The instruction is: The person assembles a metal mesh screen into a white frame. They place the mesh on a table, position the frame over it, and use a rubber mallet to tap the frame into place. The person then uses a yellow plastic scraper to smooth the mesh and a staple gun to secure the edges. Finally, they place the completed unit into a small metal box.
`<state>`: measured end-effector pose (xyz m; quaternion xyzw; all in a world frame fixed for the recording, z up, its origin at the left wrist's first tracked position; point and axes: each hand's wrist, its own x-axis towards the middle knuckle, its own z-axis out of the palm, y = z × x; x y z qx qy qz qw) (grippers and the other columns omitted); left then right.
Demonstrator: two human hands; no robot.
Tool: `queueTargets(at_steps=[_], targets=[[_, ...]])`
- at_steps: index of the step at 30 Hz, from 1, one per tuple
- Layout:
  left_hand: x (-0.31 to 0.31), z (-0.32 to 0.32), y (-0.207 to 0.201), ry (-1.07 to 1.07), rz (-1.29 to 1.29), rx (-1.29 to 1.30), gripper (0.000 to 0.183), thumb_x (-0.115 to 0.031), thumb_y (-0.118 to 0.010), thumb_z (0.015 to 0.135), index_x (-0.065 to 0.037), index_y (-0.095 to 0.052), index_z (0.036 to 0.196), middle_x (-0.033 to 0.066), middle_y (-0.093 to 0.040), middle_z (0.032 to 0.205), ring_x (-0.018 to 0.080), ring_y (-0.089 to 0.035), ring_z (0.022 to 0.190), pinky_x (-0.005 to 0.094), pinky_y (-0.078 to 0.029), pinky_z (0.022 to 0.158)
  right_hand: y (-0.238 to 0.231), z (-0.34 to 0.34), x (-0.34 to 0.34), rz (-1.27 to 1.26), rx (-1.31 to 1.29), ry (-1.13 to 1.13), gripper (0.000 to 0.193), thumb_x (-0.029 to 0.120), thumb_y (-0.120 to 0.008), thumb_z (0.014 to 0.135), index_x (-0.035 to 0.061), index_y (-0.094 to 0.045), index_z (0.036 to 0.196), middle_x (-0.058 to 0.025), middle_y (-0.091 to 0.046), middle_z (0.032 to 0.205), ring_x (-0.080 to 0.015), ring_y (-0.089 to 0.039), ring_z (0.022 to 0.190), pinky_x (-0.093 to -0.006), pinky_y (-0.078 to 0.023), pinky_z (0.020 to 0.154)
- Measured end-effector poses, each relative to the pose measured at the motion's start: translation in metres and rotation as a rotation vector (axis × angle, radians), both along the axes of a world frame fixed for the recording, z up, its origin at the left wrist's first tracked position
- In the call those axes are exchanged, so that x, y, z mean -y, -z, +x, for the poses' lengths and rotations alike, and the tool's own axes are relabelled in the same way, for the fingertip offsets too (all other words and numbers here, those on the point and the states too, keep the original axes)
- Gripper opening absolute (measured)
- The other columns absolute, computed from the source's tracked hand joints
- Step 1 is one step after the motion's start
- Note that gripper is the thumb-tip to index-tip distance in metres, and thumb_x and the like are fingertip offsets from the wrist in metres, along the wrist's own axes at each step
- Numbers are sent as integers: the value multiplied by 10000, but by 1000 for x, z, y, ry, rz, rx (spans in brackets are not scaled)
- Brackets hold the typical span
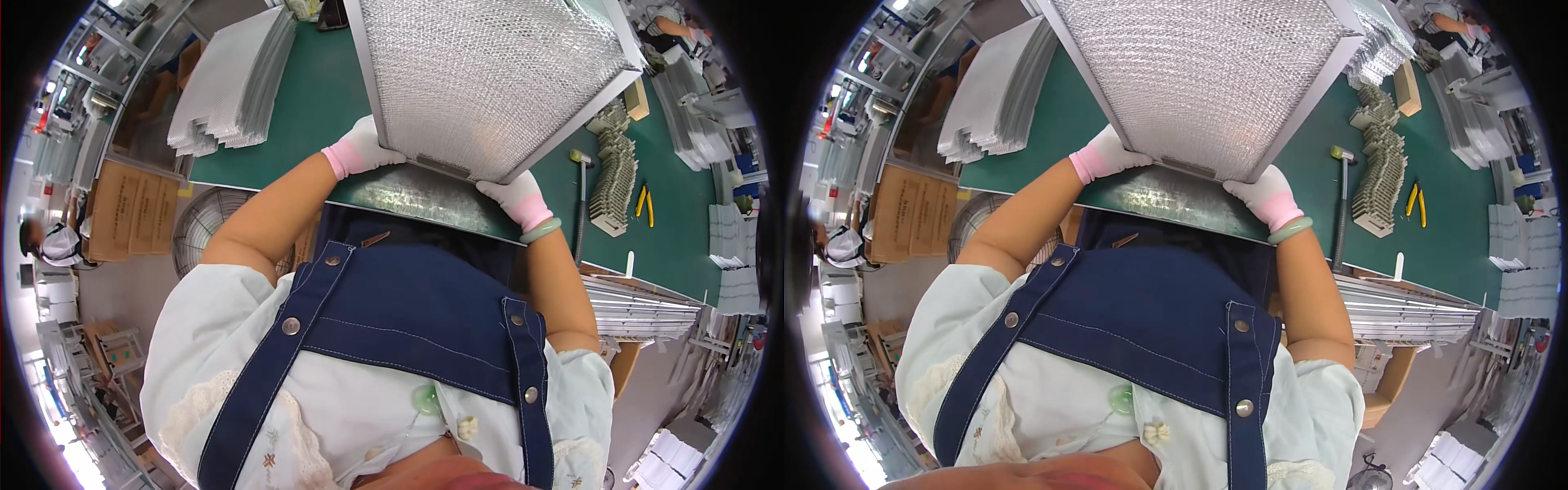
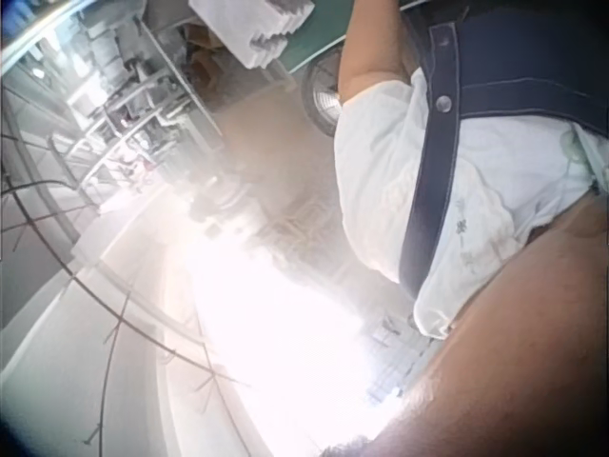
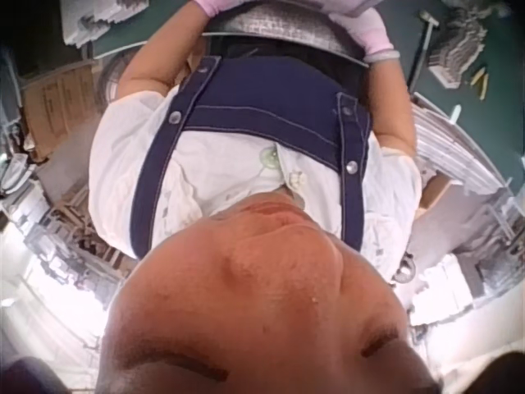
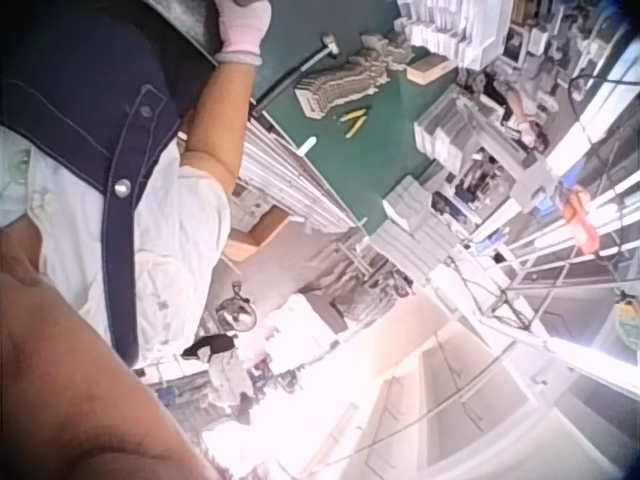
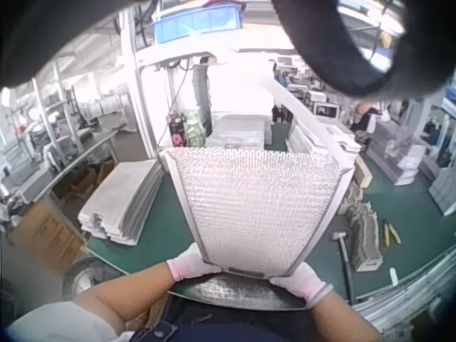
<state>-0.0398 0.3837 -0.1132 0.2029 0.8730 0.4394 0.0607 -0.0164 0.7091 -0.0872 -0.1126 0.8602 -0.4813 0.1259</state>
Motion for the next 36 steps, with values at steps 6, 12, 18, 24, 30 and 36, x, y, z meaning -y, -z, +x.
queueTargets(at_steps=[6,12,18,24,30,36], targets=[[0,0,-11,19,4,-14,564,-108,-829,703,-6,-599,1207,147,-659,1146,268,-610,1088,374,-478,970,1,2,0,6,-100,-2,339,136,-781,776,-18,-701,1068,-144,-732,999,-253,-697,915,-337,-526,819],[-4,1,-78,199,34,8,631,-77,-793,757,-3,-549,1334,123,-623,1276,215,-554,1189,374,-447,1022,14,-7,-3,9,-336,-155,366,124,-781,768,-11,-686,1095,-145,-724,1038,-248,-692,958,-344,-528,858],[-17,-12,-209,33,797,-39,313,-113,-672,903,18,-614,1181,38,-666,1073,98,-595,996,266,-450,903,21,-17,-10,-139,116,-108,564,71,-808,741,-59,-578,1239,-152,-655,1213,-235,-615,1138,-344,-482,966],[-24,-21,-213,-118,718,-164,203,-112,-655,929,-4,-627,1099,-3,-658,987,64,-576,905,252,-461,829,-131,-11,8,-492,-200,15,563,139,-779,805,-36,-562,1293,-116,-644,1225,-192,-609,1103,-328,-470,991],[-3,-47,-191,-69,722,-165,245,-145,-658,949,6,-615,1137,20,-673,1048,83,-590,951,268,-450,896,-191,-38,43,-771,-591,196,263,83,-757,857,26,-607,1065,103,-418,765,-10,-358,685,-171,-301,599],[-40,-38,-202,-175,892,-167,281,-174,-731,896,-83,-494,775,-73,-481,739,31,-413,684,213,-395,622,-161,-49,26,-837,-613,263,233,80,-749,873,110,-519,901,92,-412,789,-17,-358,705,-180,-318,638]])
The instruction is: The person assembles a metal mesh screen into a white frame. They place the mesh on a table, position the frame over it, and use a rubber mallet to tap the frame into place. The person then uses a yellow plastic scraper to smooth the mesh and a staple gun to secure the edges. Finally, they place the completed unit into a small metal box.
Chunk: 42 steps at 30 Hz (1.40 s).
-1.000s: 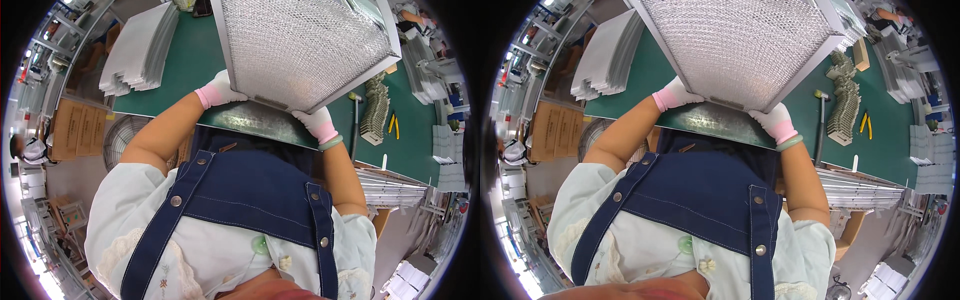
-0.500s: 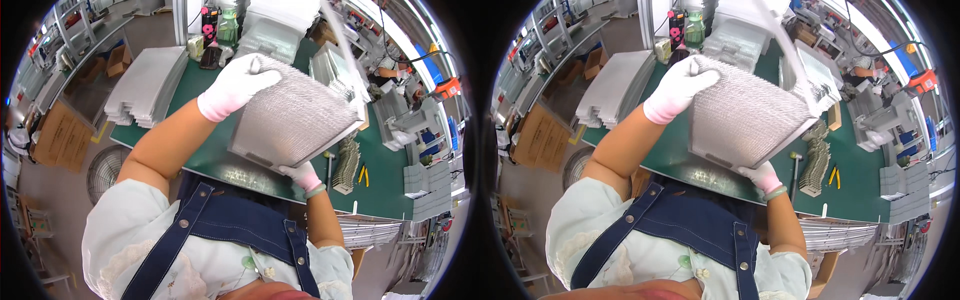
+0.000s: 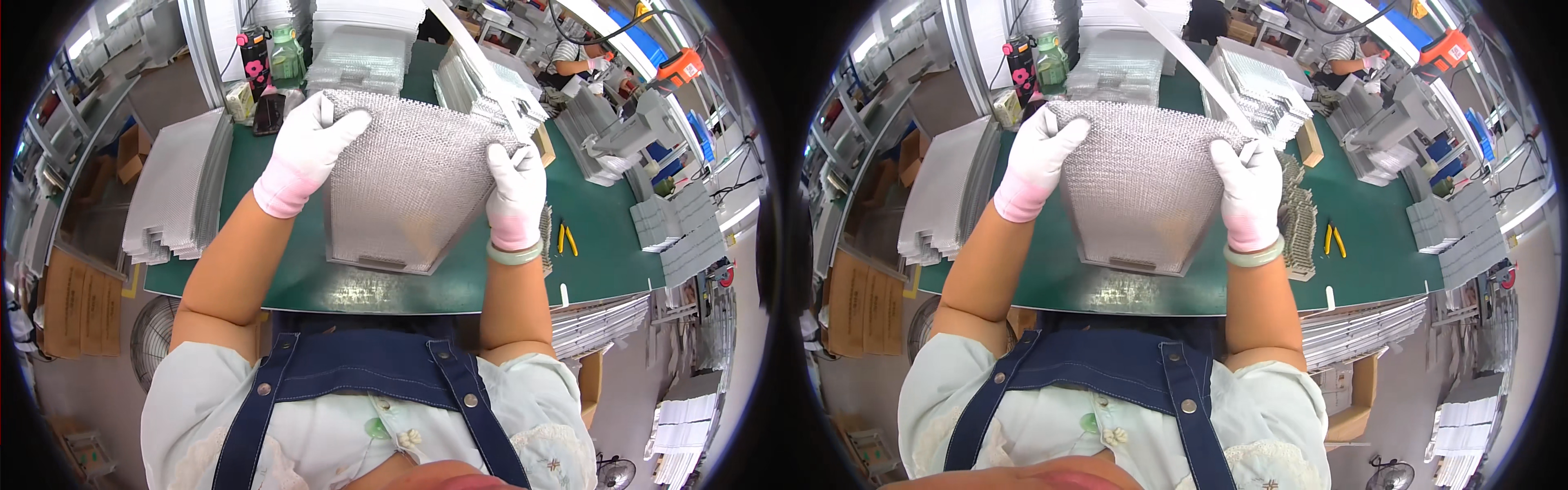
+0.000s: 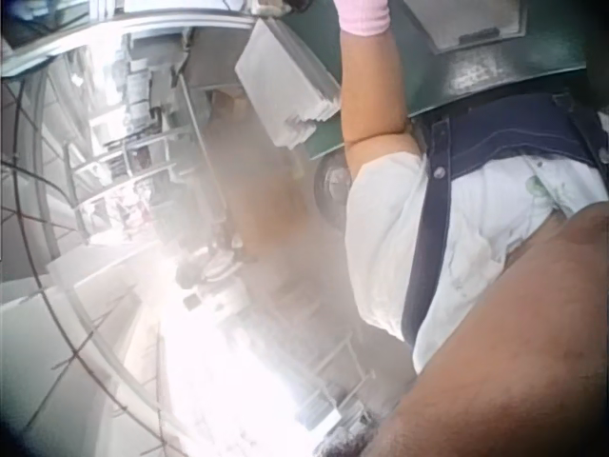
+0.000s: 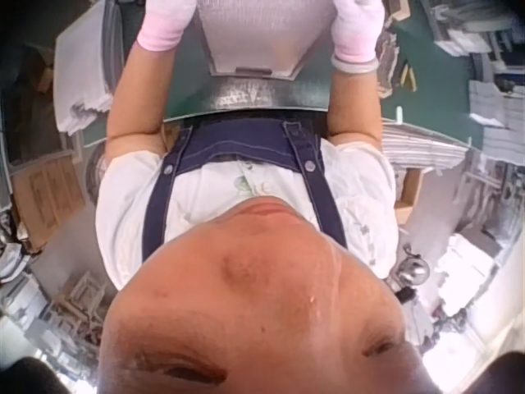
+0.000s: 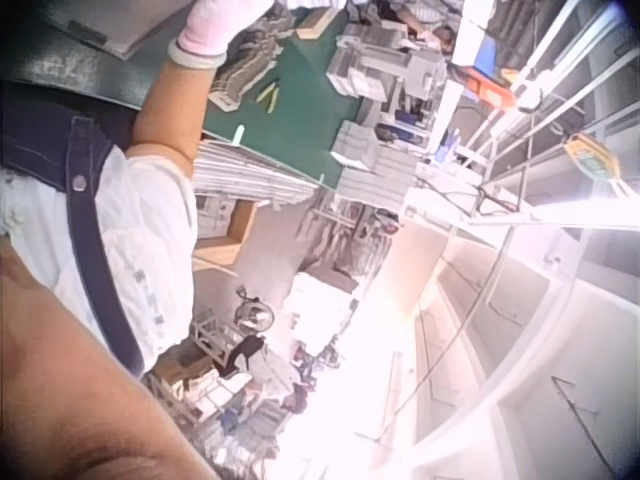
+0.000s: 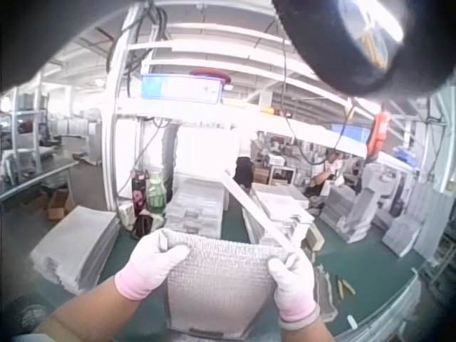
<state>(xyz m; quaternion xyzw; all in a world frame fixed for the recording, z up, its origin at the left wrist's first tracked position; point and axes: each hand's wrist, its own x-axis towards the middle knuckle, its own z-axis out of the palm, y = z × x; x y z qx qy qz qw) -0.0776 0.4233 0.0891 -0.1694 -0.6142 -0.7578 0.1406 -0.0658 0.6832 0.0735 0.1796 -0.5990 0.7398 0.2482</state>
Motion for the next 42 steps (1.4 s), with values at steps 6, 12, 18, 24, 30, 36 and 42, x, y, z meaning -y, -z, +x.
queueTargets(at_steps=[6,12,18,24,30,36,42], targets=[[14,-15,19,-17,-137,-81,263,-217,-751,872,-41,-558,847,-46,-490,741,51,-412,691,237,-407,620,-25,-1,21,28,-306,120,639,45,-763,830,2,-456,1389,-37,-627,1052,-40,-524,824,-200,-464,729],[14,-8,14,-39,-192,-105,262,-223,-737,874,-9,-587,902,-34,-523,754,59,-433,699,244,-425,641,-65,2,-32,463,-66,-203,544,-44,-768,790,-3,-586,1301,-78,-675,1134,-118,-622,965,-265,-506,848],[11,7,3,70,-94,-65,220,-150,-700,899,13,-609,1015,-15,-619,862,52,-514,780,237,-460,728,-81,6,-34,480,-12,-280,488,-110,-728,791,-19,-602,1253,-89,-691,1090,-146,-650,999,-270,-523,861],[10,11,2,104,-52,-68,187,-112,-680,913,16,-604,1025,-6,-639,905,49,-539,818,232,-467,754,-85,8,-37,500,-10,-350,470,-107,-719,803,-22,-601,1249,-81,-691,1080,-117,-650,954,-243,-524,824],[11,7,5,106,-49,-37,195,-119,-683,915,20,-603,1025,1,-638,907,45,-536,822,232,-466,751,-103,13,-33,782,28,-390,483,29,-805,774,-11,-620,1219,-60,-674,1101,-107,-617,991,-276,-499,876],[9,15,-4,37,-99,-57,169,-104,-669,921,9,-599,1025,3,-638,917,52,-553,824,232,-469,754,-94,23,-14,877,0,-101,429,85,-810,784,-6,-629,1163,-62,-671,1034,-106,-628,934,-270,-511,830],[13,95,-23,20,-109,14,165,-62,-630,936,20,-582,1071,33,-659,978,64,-584,886,244,-484,814,-97,67,-13,719,-74,-247,448,27,-732,846,-18,-605,1273,-57,-699,987,-99,-634,905,-245,-508,826]])
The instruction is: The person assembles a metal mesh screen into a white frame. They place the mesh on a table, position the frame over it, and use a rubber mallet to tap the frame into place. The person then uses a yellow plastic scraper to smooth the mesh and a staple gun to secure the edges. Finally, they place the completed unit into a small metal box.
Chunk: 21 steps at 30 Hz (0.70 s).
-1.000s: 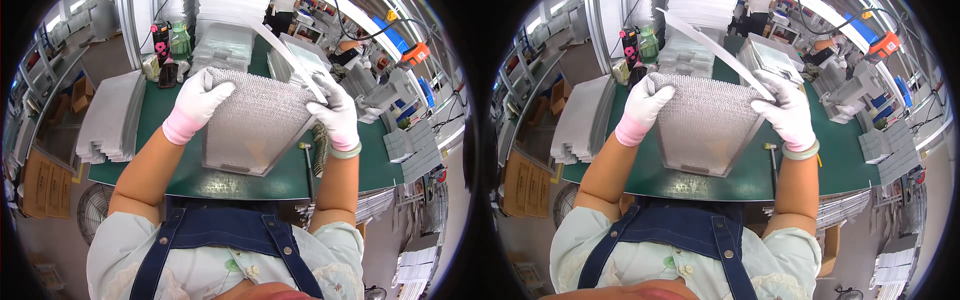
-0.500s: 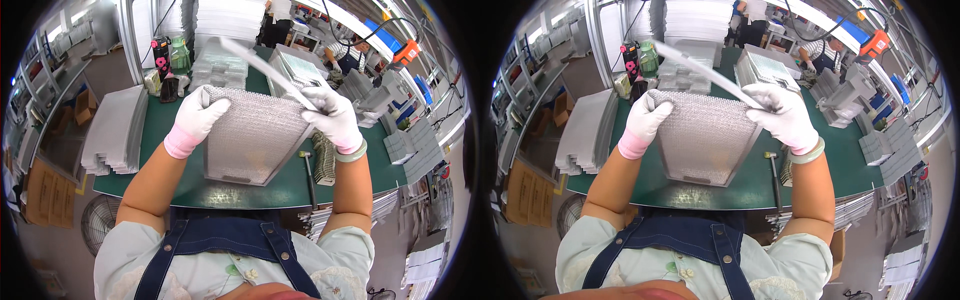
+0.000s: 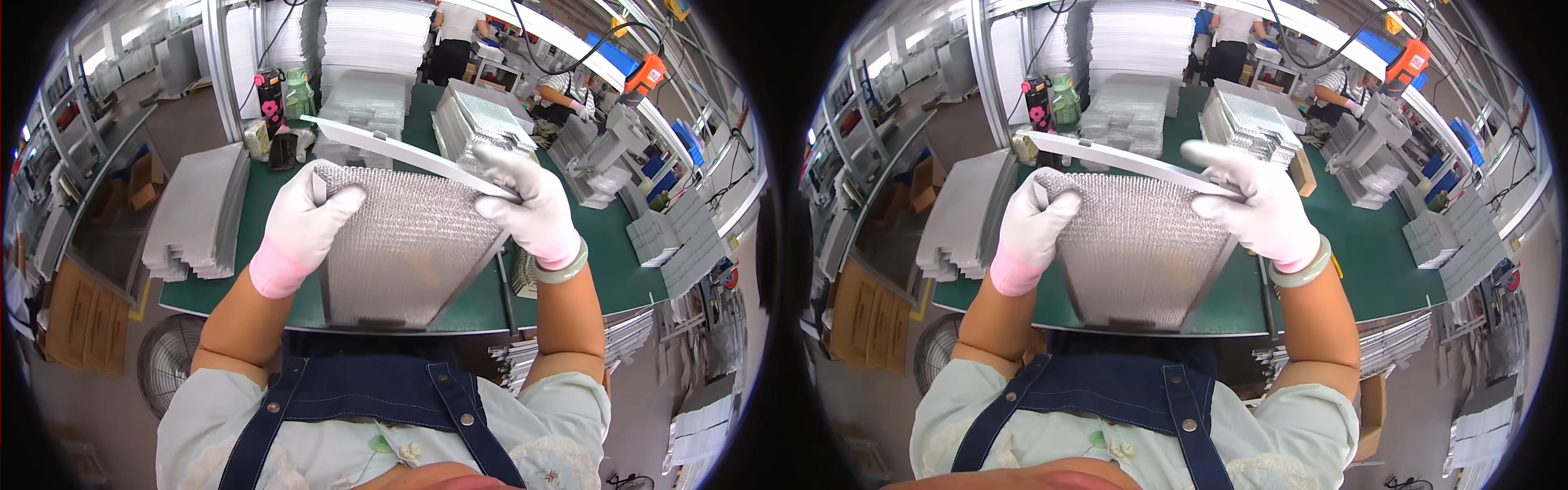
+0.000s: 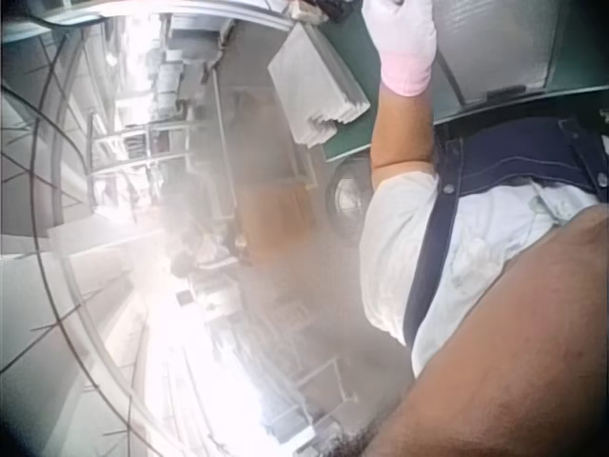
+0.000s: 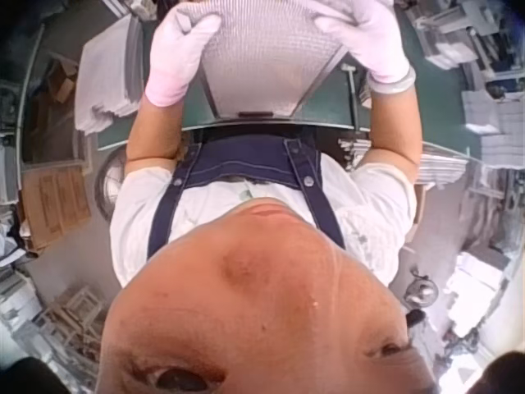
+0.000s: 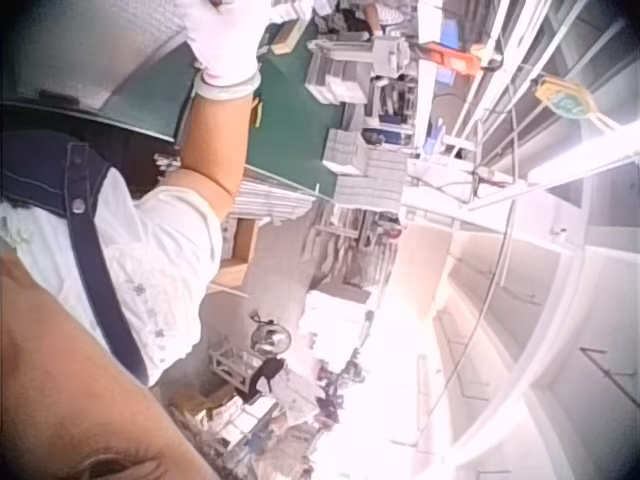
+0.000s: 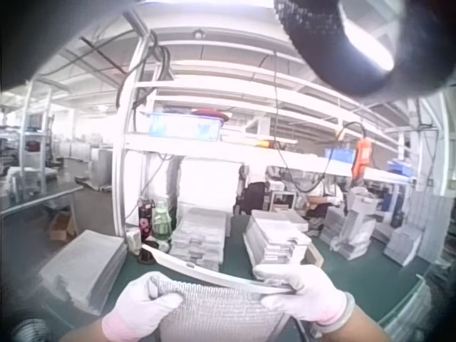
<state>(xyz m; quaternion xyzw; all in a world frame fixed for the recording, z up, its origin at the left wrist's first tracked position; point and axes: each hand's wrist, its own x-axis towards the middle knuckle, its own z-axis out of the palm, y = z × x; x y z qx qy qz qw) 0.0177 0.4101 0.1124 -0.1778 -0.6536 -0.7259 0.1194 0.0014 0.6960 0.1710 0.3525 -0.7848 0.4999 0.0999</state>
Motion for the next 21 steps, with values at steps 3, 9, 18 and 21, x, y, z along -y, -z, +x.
queueTargets(at_steps=[3,9,18,21], targets=[[-1,20,5,59,60,48,192,-63,-613,947,12,-564,1117,34,-657,1027,77,-592,916,258,-484,842,10,8,0,33,70,-66,427,-7,-713,851,-22,-625,1268,-65,-704,1052,-105,-633,934,-236,-499,846],[-1,12,67,94,81,155,207,-128,-629,962,22,-579,1095,28,-663,998,61,-582,878,247,-487,815,53,1,3,79,227,-49,399,8,-742,832,-33,-654,1219,-77,-704,1081,-100,-646,953,-245,-522,857],[-6,-9,102,63,39,153,242,-198,-650,961,18,-580,1046,-6,-610,883,47,-519,801,229,-457,729,69,-30,-1,199,315,-58,385,3,-723,817,-39,-660,1195,-65,-714,1032,-104,-658,899,-251,-534,830],[-12,-27,107,80,-3,195,268,-200,-647,961,30,-580,1079,12,-638,926,60,-555,843,236,-472,763,77,-40,-10,155,405,-45,378,-12,-731,816,-36,-658,1186,-58,-710,1037,-94,-650,903,-250,-532,829]])
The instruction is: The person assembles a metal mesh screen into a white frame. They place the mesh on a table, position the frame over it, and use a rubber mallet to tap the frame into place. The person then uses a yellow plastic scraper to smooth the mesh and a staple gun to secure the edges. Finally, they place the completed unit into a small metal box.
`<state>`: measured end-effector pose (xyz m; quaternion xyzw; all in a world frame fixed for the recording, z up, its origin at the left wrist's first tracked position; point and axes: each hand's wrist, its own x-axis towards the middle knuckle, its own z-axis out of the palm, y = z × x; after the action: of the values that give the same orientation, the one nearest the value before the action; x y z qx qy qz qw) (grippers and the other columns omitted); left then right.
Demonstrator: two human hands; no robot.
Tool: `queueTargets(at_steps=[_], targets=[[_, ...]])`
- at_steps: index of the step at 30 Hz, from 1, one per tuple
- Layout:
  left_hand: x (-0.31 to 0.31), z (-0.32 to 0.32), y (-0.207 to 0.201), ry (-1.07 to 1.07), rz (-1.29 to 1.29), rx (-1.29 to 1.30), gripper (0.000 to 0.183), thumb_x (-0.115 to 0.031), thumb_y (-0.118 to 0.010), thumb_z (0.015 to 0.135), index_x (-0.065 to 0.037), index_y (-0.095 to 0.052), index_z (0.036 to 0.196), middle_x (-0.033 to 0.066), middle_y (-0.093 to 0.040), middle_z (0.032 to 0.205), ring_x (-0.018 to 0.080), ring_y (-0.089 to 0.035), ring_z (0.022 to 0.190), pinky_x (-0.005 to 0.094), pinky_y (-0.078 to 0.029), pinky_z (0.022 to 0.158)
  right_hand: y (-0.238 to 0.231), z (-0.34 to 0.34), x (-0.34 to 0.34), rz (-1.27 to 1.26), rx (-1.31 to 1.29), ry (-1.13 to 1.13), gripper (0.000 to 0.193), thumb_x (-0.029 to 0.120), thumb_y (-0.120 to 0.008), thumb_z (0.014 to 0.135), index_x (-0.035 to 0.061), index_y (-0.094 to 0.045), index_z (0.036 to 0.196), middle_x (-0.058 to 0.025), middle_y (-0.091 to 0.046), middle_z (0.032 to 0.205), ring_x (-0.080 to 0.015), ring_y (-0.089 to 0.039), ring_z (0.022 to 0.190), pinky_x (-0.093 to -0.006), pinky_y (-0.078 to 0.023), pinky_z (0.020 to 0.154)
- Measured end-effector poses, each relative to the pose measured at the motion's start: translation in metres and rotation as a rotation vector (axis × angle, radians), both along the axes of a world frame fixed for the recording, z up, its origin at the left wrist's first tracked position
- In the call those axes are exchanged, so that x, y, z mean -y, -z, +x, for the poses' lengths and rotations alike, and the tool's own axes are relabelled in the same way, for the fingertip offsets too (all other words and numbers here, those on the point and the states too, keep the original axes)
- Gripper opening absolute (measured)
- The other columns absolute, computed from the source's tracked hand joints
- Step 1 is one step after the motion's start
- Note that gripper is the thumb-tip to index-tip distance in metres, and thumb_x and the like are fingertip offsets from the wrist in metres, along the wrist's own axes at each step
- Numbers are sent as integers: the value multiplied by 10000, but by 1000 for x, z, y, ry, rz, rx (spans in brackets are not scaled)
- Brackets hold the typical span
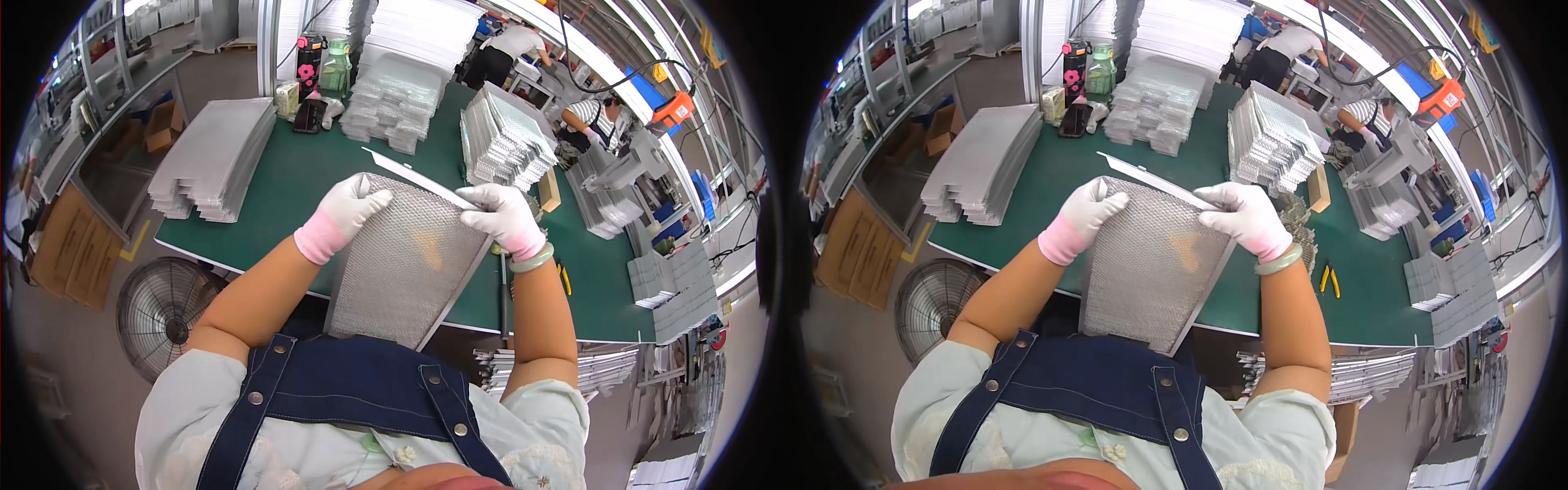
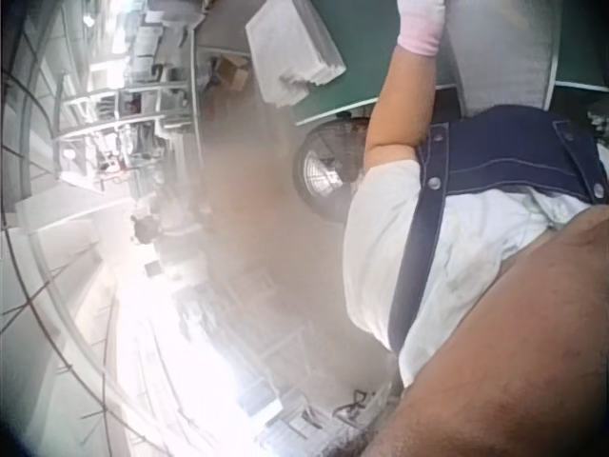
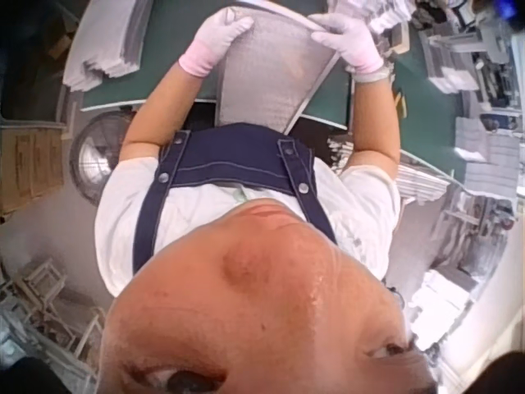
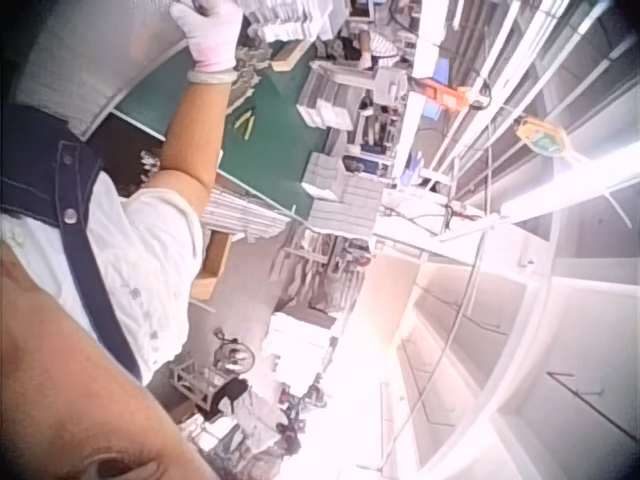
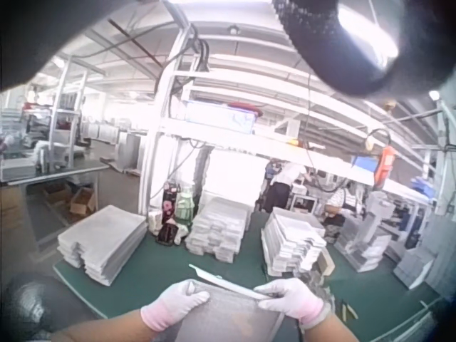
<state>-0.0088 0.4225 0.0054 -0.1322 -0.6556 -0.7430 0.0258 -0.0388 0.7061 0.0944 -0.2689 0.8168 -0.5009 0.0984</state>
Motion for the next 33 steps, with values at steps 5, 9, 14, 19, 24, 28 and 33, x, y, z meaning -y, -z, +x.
queueTargets(at_steps=[5,9,14,19,24,28,33], targets=[[-18,-6,-13,57,-19,63,306,-176,-651,947,41,-565,1144,50,-645,1026,88,-591,916,253,-492,832,26,-2,-15,-77,-91,118,306,-11,-759,814,-38,-666,1105,-58,-704,1012,-84,-639,915,-236,-522,837],[-35,-22,4,-197,90,-223,454,-163,-688,903,44,-505,1264,93,-605,1144,105,-600,954,269,-504,879,38,-11,-34,-208,21,126,311,-65,-751,800,-19,-672,1097,-52,-709,1007,-94,-649,891,-241,-527,819],[-20,-32,-8,-471,-524,-721,677,-211,-790,769,22,-478,1323,217,-570,1279,312,-616,1094,387,-482,976,47,-18,-46,-218,23,117,307,-74,-741,804,-37,-665,1100,-63,-711,986,-97,-655,863,-236,-534,797],[-27,-31,-3,-729,-443,-790,676,-253,-806,731,5,-522,1288,222,-564,1277,371,-563,1166,413,-442,1020,45,-21,-41,-150,35,163,320,-63,-751,796,-43,-667,1104,-54,-713,965,-87,-650,854,-231,-532,782],[-23,-28,-43,-656,-748,-962,654,-261,-788,726,-28,-545,1287,187,-563,1281,358,-509,1233,486,-394,1051,39,-22,-34,-116,46,160,315,-43,-746,810,-43,-666,1115,-59,-711,995,-98,-652,869,-237,-527,811],[-56,-33,-106,-61,-1231,-986,432,-269,-763,758,-53,-646,1114,130,-656,1072,329,-605,1068,463,-467,942,37,-19,-38,-111,83,157,340,-49,-744,811,-48,-656,1139,-66,-710,1008,-102,-655,892,-243,-527,830],[-85,-48,-134,486,-1771,-557,328,-327,-685,842,-41,-685,1003,125,-693,869,293,-681,860,415,-533,767,24,-4,-32,-118,119,130,332,-39,-745,818,-45,-658,1139,-73,-712,1028,-100,-646,895,-245,-515,837]])
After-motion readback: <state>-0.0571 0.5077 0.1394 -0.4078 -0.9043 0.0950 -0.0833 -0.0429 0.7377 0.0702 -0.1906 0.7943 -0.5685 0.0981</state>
